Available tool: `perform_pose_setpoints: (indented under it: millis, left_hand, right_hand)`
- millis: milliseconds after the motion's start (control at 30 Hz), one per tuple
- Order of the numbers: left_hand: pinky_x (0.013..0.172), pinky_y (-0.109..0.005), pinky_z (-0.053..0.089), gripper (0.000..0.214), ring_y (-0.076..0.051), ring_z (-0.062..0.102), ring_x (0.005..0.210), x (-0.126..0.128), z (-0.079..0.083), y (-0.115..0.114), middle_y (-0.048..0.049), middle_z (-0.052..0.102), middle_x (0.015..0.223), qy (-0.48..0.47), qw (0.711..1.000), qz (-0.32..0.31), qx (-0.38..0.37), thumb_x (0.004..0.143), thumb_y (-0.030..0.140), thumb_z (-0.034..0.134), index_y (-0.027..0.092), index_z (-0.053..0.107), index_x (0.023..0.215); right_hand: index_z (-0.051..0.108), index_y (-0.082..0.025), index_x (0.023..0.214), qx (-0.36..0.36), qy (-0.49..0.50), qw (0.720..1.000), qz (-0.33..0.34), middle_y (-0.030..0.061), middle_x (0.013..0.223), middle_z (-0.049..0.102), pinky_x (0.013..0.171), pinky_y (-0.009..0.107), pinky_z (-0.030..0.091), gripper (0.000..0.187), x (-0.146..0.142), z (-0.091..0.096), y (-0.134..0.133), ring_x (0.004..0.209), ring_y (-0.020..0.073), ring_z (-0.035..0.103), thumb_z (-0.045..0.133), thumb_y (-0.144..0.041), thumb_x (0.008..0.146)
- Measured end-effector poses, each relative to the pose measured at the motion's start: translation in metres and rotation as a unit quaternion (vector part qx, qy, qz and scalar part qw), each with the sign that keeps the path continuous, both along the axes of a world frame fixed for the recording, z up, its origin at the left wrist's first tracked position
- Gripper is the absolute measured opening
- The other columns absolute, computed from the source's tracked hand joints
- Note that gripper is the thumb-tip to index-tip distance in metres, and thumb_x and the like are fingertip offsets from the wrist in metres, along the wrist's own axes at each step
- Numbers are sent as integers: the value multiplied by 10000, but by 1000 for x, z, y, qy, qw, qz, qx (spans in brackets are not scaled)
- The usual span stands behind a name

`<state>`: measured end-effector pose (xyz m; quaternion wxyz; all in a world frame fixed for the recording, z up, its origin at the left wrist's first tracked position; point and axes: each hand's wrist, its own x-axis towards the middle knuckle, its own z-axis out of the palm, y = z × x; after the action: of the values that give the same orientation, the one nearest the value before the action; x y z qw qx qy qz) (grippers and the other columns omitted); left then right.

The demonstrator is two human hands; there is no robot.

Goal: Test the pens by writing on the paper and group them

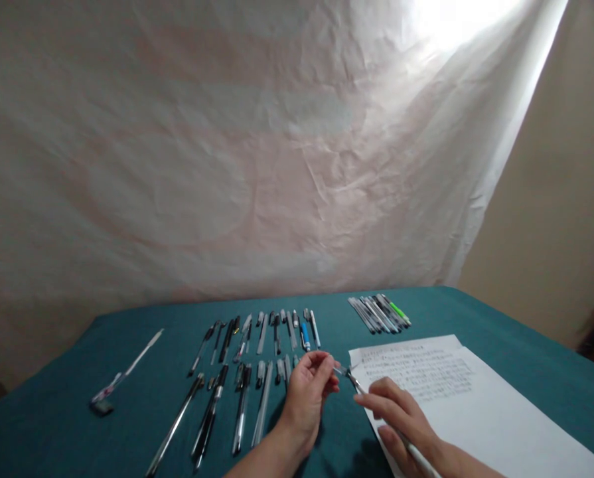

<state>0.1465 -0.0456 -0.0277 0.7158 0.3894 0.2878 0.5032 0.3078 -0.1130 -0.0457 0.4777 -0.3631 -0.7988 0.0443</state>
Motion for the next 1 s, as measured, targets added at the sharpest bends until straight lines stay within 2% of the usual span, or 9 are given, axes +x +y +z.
perform_pose_setpoints:
  millis: [100,233,400,667,1000]
  left_hand:
    - [557,-166,432,249,-61,518,586,-1,0,0,-22,622,774,-5,1000,-2,-3,736,284,701,122,555,855]
    - [552,-164,431,257,-58,516,574,0,-1,1,-17,621,760,-12,1000,2,-3,720,303,714,122,574,837]
    - [540,-171,428,305,-66,520,565,2,1,-1,-26,638,754,2,1000,-4,-7,661,342,751,124,599,809]
    - [547,-191,433,269,-80,521,570,3,2,-7,-38,642,756,35,998,-41,24,712,351,706,119,608,809]
    - [566,-179,452,249,-71,529,575,5,-1,-10,-43,640,739,11,1000,-21,-7,698,308,730,106,616,789]
  right_hand:
    - [462,-287,1084,25,42,999,-21,50,797,553,593,301,452,237,-5,-1,1,679,185,561,391,-224,867]
    - [434,-277,970,23,72,996,-49,31,769,533,602,295,453,196,-9,2,3,675,177,568,386,-140,838]
    - [445,-273,962,14,55,997,-49,25,766,551,595,281,460,214,-8,3,4,671,174,582,421,-127,807]
    - [456,-262,980,-11,19,999,-36,34,787,584,593,260,465,230,-5,3,5,673,158,590,443,-115,804]
    - [452,-263,1028,34,-50,996,-60,22,814,602,582,220,454,269,-5,-3,8,653,125,589,470,-100,815]
